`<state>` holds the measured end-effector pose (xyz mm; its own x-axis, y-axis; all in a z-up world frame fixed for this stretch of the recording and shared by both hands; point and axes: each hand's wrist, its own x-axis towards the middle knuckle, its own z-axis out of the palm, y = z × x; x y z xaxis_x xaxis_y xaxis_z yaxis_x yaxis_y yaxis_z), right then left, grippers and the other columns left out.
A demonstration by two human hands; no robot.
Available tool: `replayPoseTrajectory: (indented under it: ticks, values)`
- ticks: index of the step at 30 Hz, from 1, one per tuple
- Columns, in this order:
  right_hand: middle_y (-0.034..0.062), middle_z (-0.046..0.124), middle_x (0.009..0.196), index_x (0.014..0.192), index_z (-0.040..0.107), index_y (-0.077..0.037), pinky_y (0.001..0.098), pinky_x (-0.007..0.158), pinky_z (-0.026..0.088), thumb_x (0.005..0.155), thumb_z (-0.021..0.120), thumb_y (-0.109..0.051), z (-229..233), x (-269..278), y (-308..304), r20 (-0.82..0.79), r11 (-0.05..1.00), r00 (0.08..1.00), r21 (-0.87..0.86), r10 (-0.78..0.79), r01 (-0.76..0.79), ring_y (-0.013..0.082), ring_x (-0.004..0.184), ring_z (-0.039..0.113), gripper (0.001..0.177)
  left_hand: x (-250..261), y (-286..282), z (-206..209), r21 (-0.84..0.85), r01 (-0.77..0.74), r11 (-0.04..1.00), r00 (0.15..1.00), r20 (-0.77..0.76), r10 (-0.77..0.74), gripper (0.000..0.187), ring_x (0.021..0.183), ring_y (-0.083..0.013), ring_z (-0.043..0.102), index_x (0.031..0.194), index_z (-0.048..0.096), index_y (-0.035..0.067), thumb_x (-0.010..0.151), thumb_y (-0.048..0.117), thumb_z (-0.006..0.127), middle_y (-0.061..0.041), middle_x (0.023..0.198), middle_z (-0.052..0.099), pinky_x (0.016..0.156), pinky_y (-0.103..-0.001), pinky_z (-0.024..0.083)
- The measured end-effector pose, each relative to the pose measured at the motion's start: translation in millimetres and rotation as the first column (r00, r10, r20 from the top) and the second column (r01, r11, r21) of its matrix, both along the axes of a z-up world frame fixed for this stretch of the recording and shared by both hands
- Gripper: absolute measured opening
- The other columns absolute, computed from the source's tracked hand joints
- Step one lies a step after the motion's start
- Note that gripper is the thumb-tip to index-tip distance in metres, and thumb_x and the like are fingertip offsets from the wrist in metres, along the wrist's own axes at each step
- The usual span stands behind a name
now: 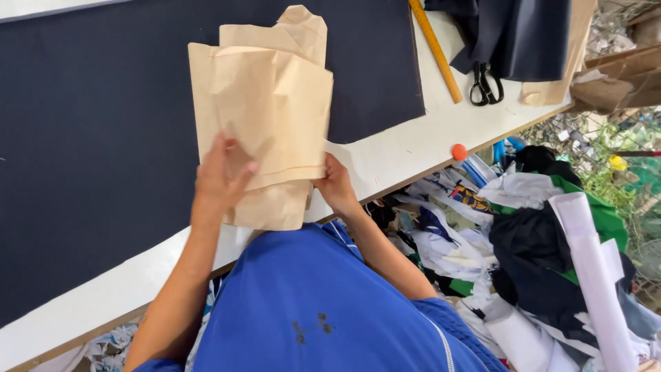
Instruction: The person marks a dark blue fabric using a ruler and a red marker, then cuts the fabric with scissors. They then unfold a paper pattern and place it on the fabric, securing it with tape.
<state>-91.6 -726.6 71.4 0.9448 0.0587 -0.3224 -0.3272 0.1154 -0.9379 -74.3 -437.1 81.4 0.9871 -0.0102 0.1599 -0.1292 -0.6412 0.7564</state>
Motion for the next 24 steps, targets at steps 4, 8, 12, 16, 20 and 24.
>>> replayPoseTrajectory:
  ticks: [4,8,12,16,20,24]
  values:
    - [0.0225,0.071,0.133,0.151,0.057,-0.006,0.0488,0.087,0.066,0.095,0.079,-0.012,10,4,12,0.091,0.96,0.989,-0.268,0.113,-0.085,0.0376,0.118,0.071,0.061,-4,-53,43,0.087,0.28,0.956,0.959,-0.069,-0.274,0.106,0.14,-0.0559,0.047,0.158,0.04,-0.008,0.086,0.059,0.079,-0.036,0.152,0.05,0.114,-0.067,0.035]
    - [0.025,0.07,0.133,0.146,0.061,-0.006,0.0569,0.093,0.061,0.096,0.076,-0.013,55,-1,26,0.053,0.859,0.965,-0.469,0.257,-0.203,0.0439,0.121,0.069,0.054,-5,-68,-22,0.317,0.352,0.881,0.935,-0.168,-0.313,0.066,0.142,-0.0312,0.05,0.148,0.057,0.024,0.096,0.063,0.061,-0.006,0.145,0.058,0.112,-0.059,0.038]
    - [0.0254,0.066,0.139,0.147,0.06,-0.004,0.0603,0.104,0.056,0.096,0.076,-0.011,62,14,19,0.099,0.816,0.935,-0.525,0.341,-0.242,0.0454,0.126,0.065,0.054,-9,-46,8,0.279,0.235,0.931,0.967,0.027,-0.252,0.03,0.12,-0.0198,0.068,0.126,0.073,0.023,0.105,0.038,0.06,0.002,0.124,0.072,0.092,-0.041,0.051]
    - [0.0206,0.075,0.106,0.135,0.065,-0.004,0.0466,0.084,0.063,0.105,0.065,-0.01,41,45,-24,0.175,0.945,0.975,-0.319,0.133,-0.071,0.0276,0.097,0.073,0.03,-13,30,77,-0.545,-0.32,0.775,0.936,-0.055,0.347,0.013,0.091,-0.0265,0.072,0.111,0.078,0.008,0.102,0.012,0.07,-0.014,0.093,0.074,0.082,-0.042,0.056]
    - [0.0191,0.078,0.093,0.121,0.071,-0.004,0.0401,0.077,0.064,0.111,0.058,-0.014,21,59,-76,0.005,0.958,1.0,-0.287,0.009,-0.007,0.0215,0.079,0.077,0.02,-26,183,-76,-0.691,-0.67,0.271,0.635,-0.345,0.691,0.029,0.076,-0.0231,0.077,0.105,0.081,0.017,0.087,-0.002,0.069,-0.007,0.087,0.076,0.066,-0.036,0.067]
    - [-0.0031,0.066,0.084,0.097,0.073,-0.009,0.0257,0.066,0.045,0.108,0.062,-0.016,37,60,-96,-0.028,0.906,0.999,-0.424,-0.022,0.008,0.0066,0.075,0.055,0.017,-78,205,5,-0.641,-0.764,0.071,0.439,-0.436,0.786,0.008,0.076,-0.008,0.07,0.098,0.08,0.012,0.091,0.013,0.076,0.004,0.083,0.073,0.061,-0.027,0.059]
